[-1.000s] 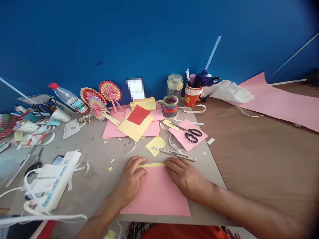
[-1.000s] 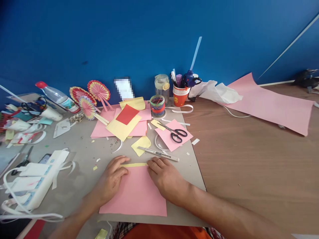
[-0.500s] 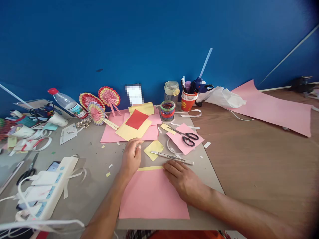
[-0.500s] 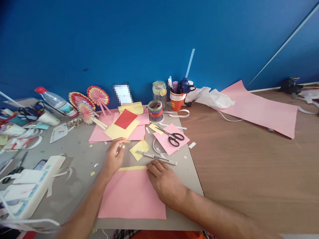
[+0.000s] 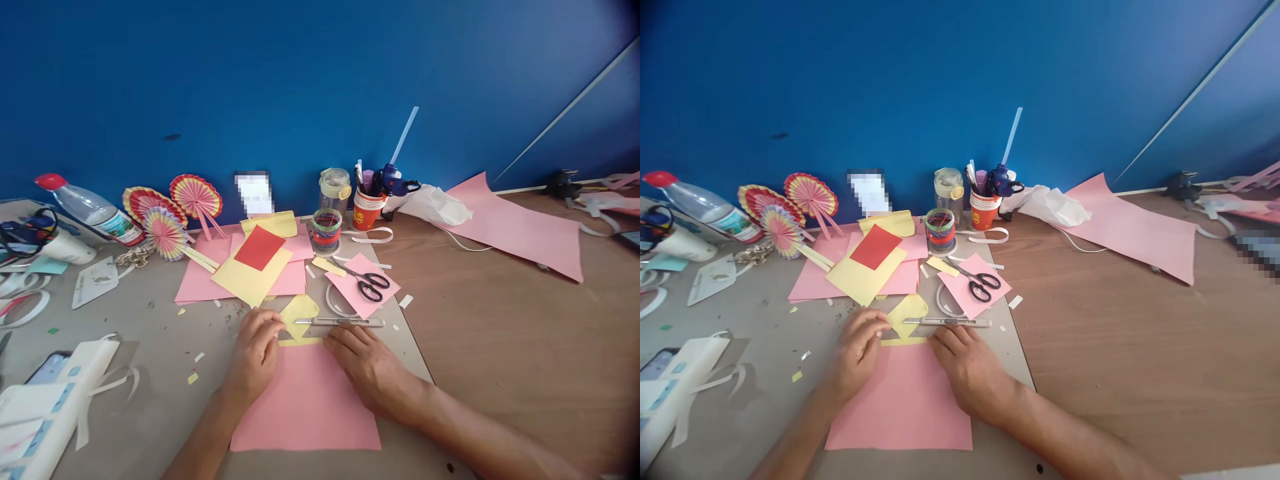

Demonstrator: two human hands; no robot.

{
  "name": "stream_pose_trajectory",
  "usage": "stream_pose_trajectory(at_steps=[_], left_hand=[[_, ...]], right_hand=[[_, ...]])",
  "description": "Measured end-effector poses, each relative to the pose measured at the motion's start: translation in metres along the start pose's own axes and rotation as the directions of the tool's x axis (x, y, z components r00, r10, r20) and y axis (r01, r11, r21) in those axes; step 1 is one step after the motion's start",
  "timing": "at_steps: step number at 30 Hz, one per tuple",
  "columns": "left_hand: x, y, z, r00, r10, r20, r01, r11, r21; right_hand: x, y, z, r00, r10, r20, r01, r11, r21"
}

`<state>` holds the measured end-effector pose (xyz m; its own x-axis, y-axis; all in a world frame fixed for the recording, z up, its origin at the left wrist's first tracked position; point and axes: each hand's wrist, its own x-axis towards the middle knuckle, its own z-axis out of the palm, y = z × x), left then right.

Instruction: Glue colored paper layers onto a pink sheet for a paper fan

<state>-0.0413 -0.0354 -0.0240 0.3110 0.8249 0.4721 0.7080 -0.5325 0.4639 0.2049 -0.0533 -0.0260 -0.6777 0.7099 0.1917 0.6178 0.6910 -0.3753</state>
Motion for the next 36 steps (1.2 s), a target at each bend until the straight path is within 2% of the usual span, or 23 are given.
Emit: stream_pose_trajectory(at_steps=[5, 9, 14, 24, 36], left_hand=[[0.000, 0.021, 0.003, 0.967, 0.103, 0.232, -0.122, 0.990, 0.069], [-0.003, 0.027, 0.007, 0.938, 0.126, 0.322, -0.163, 0.982, 0.091], [-0.004, 0.027, 0.010, 0.940, 0.149, 0.309, -0.193, 0.974, 0.119], [-0.007, 0.026, 0.014, 0.945, 0.145, 0.292, -0.186, 0.976, 0.116], [-0.003, 0.028, 0.002, 0.930, 0.165, 0.329, -0.213, 0.970, 0.116]], right_hand=[[0.005, -0.006, -0.002, 0.993, 0.066, 0.093, -0.063, 0.997, -0.039], [0.010, -0.009, 0.000, 0.989, 0.090, 0.121, -0.076, 0.991, -0.114], [0.010, -0.008, 0.007, 0.996, 0.038, 0.080, -0.019, 0.973, -0.228], [0.012, -0.012, 0.008, 0.997, 0.031, 0.067, -0.009, 0.955, -0.298], [0.008, -0.007, 0.009, 0.999, -0.003, 0.048, 0.015, 0.967, -0.253]])
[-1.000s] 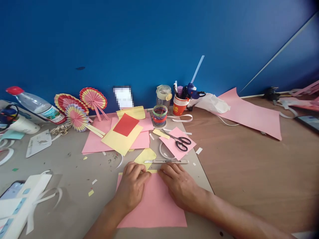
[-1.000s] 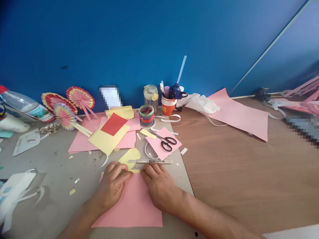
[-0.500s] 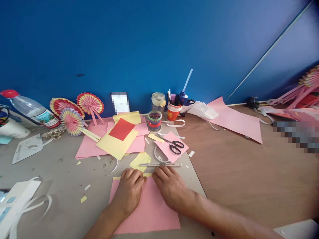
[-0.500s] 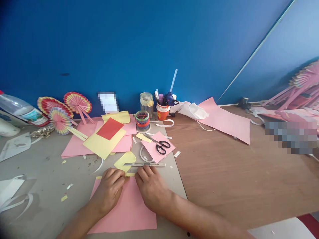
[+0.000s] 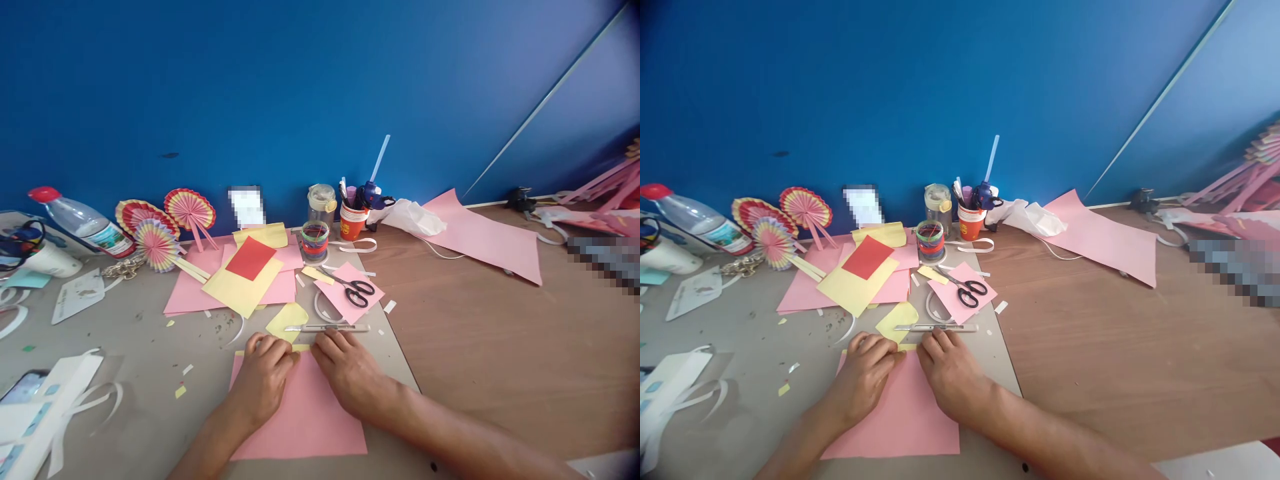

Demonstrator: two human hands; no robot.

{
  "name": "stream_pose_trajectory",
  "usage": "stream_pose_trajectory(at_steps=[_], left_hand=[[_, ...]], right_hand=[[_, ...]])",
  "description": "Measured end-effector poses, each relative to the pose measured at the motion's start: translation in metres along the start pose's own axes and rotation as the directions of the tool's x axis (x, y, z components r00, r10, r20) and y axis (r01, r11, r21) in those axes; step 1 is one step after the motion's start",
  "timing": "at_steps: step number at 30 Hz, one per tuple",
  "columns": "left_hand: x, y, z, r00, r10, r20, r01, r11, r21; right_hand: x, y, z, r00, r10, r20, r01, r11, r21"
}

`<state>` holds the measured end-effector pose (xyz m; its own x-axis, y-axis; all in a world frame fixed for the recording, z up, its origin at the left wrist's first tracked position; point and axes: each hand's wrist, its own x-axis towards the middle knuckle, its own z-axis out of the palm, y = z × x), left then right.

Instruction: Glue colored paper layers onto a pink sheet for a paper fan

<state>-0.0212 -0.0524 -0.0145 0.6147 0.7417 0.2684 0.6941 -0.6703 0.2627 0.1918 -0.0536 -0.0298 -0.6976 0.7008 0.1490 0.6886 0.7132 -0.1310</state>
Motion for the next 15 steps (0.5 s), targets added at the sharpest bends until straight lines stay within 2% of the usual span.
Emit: stream_pose_trajectory(at_steps=[2, 7, 9, 13, 15], left_hand=[[0.000, -0.004, -0.002, 1.000, -0.026, -0.018, 0.025, 1.000, -0.016], [0.000, -0.015, -0.002, 0.979, -0.136, -0.153, 0.135, 0.991, -0.023], [0.000, -0.016, -0.002, 0.983, -0.137, -0.125, 0.135, 0.991, -0.021], [0.000, -0.009, -0.001, 0.994, -0.111, 0.013, 0.112, 0.993, -0.030], [0.001, -0.006, 0.000, 0.994, -0.109, 0.017, 0.110, 0.993, -0.038]], right_hand=[[-0.001, 0.000, 0.002, 1.000, 0.003, -0.002, -0.003, 1.000, 0.012], [-0.002, -0.002, 0.006, 0.999, 0.014, -0.035, -0.014, 1.000, 0.015], [-0.002, -0.003, 0.006, 0.999, 0.017, -0.029, -0.016, 1.000, 0.020], [0.000, -0.003, 0.001, 1.000, 0.028, 0.009, -0.028, 0.999, 0.027], [0.001, -0.002, -0.002, 0.999, 0.035, 0.012, -0.036, 0.999, 0.034]])
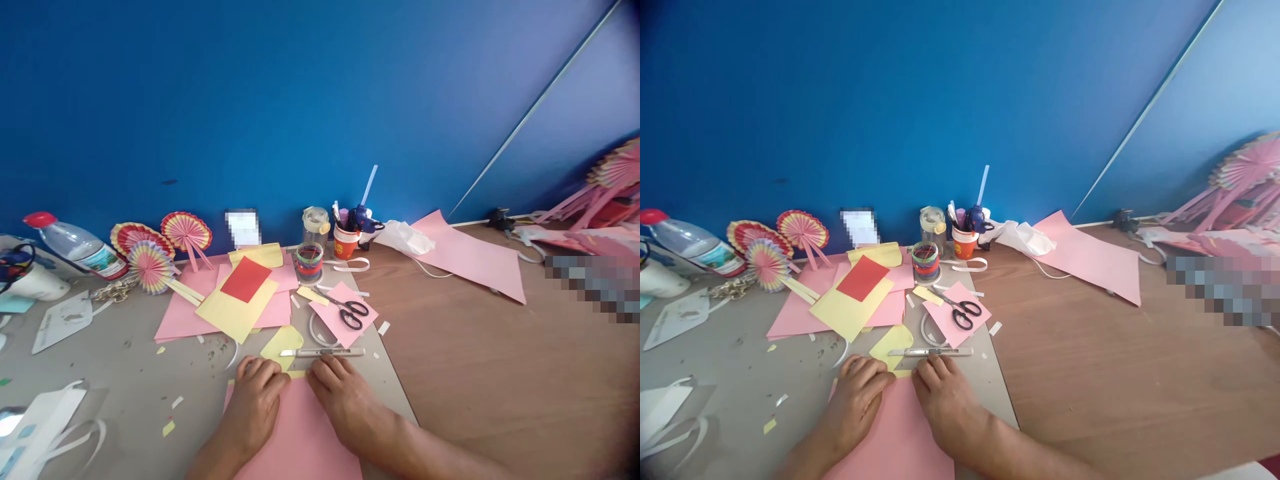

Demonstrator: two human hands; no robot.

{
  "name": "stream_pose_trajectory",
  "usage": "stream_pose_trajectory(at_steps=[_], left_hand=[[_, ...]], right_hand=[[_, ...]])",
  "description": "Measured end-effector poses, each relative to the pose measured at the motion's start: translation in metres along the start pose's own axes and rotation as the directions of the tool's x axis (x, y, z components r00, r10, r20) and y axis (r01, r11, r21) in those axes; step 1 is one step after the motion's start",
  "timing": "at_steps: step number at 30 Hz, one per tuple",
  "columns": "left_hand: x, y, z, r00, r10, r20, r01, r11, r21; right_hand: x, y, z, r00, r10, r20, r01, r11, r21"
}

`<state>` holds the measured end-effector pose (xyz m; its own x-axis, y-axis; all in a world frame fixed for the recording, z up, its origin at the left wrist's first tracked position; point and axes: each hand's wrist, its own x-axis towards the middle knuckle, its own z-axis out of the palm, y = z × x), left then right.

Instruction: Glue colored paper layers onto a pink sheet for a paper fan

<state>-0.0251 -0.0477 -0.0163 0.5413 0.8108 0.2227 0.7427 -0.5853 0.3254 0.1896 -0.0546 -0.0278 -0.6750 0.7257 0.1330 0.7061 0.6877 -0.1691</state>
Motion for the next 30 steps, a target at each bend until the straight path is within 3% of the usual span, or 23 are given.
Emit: stream_pose_trajectory(at_steps=[11, 16, 24, 27, 30], left_hand=[[0.000, 0.002, 0.009, 0.997, 0.045, -0.065, -0.048, 0.998, -0.050], [-0.002, 0.002, 0.011, 0.998, 0.032, -0.056, -0.037, 0.996, -0.084], [-0.002, -0.006, 0.007, 0.961, -0.020, -0.277, -0.004, 0.996, -0.087], [-0.003, -0.017, 0.002, 0.935, -0.091, -0.343, 0.073, 0.995, -0.065], [-0.005, -0.028, 0.000, 0.919, -0.141, -0.368, 0.132, 0.990, -0.049]], right_hand=[[-0.002, 0.003, -0.002, 0.999, 0.009, -0.041, -0.005, 0.995, 0.103], [-0.002, 0.003, -0.015, 0.989, 0.064, -0.130, -0.038, 0.980, 0.194], [0.013, 0.036, -0.050, 0.955, 0.168, -0.243, -0.100, 0.958, 0.269], [0.020, 0.051, -0.054, 0.927, 0.219, -0.305, -0.126, 0.946, 0.298], [0.027, 0.059, -0.051, 0.919, 0.265, -0.293, -0.172, 0.936, 0.306]])
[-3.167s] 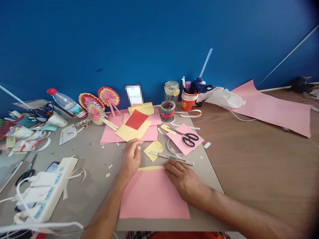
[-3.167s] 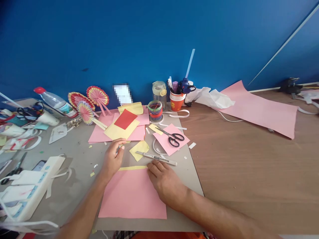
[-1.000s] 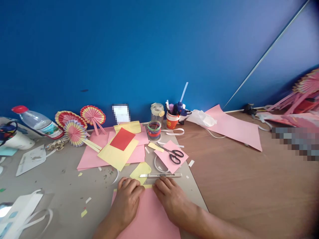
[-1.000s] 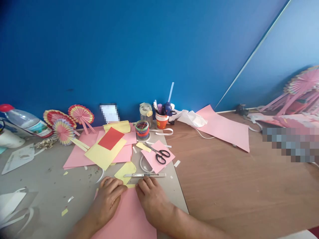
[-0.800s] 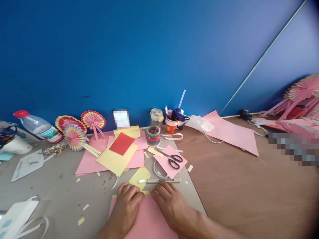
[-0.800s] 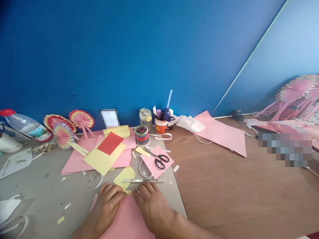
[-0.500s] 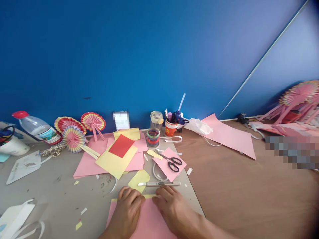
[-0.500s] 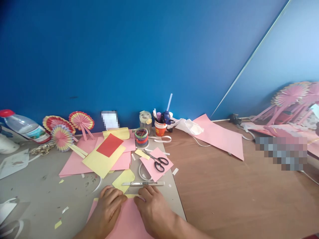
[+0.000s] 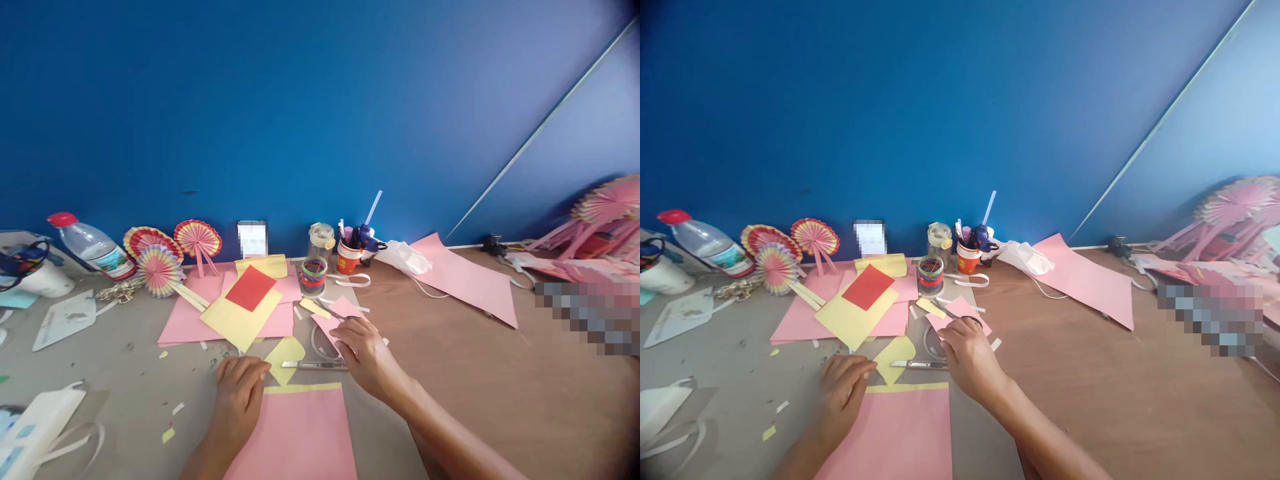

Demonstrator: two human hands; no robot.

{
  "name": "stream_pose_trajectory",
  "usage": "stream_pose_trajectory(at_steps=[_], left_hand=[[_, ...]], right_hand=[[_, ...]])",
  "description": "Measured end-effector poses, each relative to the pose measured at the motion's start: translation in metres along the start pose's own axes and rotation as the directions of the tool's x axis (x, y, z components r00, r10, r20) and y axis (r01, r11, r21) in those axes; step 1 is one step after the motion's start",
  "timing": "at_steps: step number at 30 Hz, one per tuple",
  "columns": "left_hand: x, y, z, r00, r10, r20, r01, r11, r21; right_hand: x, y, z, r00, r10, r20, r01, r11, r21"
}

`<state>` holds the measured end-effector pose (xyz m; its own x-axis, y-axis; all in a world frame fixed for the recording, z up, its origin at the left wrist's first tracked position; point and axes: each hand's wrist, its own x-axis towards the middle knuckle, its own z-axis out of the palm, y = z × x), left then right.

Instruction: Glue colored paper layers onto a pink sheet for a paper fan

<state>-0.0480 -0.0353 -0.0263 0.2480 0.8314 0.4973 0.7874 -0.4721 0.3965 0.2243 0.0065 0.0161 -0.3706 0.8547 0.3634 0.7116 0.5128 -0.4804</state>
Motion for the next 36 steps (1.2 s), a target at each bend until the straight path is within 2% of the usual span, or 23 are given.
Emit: stream_pose_trajectory(at_steps=[5, 13, 18, 23, 26, 29, 32, 36], left_hand=[[-0.001, -0.008, 0.002, 0.997, -0.079, 0.001, 0.079, 0.997, 0.021], [-0.001, -0.012, 0.012, 0.990, -0.132, 0.046, 0.128, 0.989, 0.078], [-0.002, -0.010, 0.012, 0.986, -0.151, 0.068, 0.145, 0.986, 0.088], [-0.001, -0.008, 0.008, 0.985, -0.166, 0.049, 0.163, 0.984, 0.069], [-0.001, -0.009, 0.006, 0.984, -0.177, 0.012, 0.176, 0.983, 0.051], [-0.001, -0.009, 0.006, 0.981, -0.188, -0.047, 0.190, 0.981, 0.047], [-0.001, -0.009, 0.005, 0.980, -0.184, -0.078, 0.187, 0.981, 0.041], [0.000, -0.008, 0.004, 0.982, -0.173, -0.077, 0.175, 0.984, 0.024]], right_hand=[[0.012, -0.004, 0.017, 0.996, 0.029, 0.082, -0.024, 0.998, -0.059], [0.033, -0.031, 0.057, 0.958, 0.153, 0.243, -0.058, 0.932, -0.359], [0.039, -0.035, 0.066, 0.929, 0.232, 0.289, -0.095, 0.903, -0.420], [0.041, -0.033, 0.064, 0.937, 0.240, 0.253, -0.126, 0.909, -0.397], [0.044, -0.032, 0.047, 0.940, 0.273, 0.206, -0.198, 0.926, -0.322], [0.052, -0.029, 0.025, 0.928, 0.315, 0.200, -0.301, 0.948, -0.102], [0.063, -0.020, 0.011, 0.922, 0.356, 0.155, -0.379, 0.910, 0.170], [0.079, -0.011, 0.009, 0.926, 0.365, 0.098, -0.368, 0.812, 0.453]])
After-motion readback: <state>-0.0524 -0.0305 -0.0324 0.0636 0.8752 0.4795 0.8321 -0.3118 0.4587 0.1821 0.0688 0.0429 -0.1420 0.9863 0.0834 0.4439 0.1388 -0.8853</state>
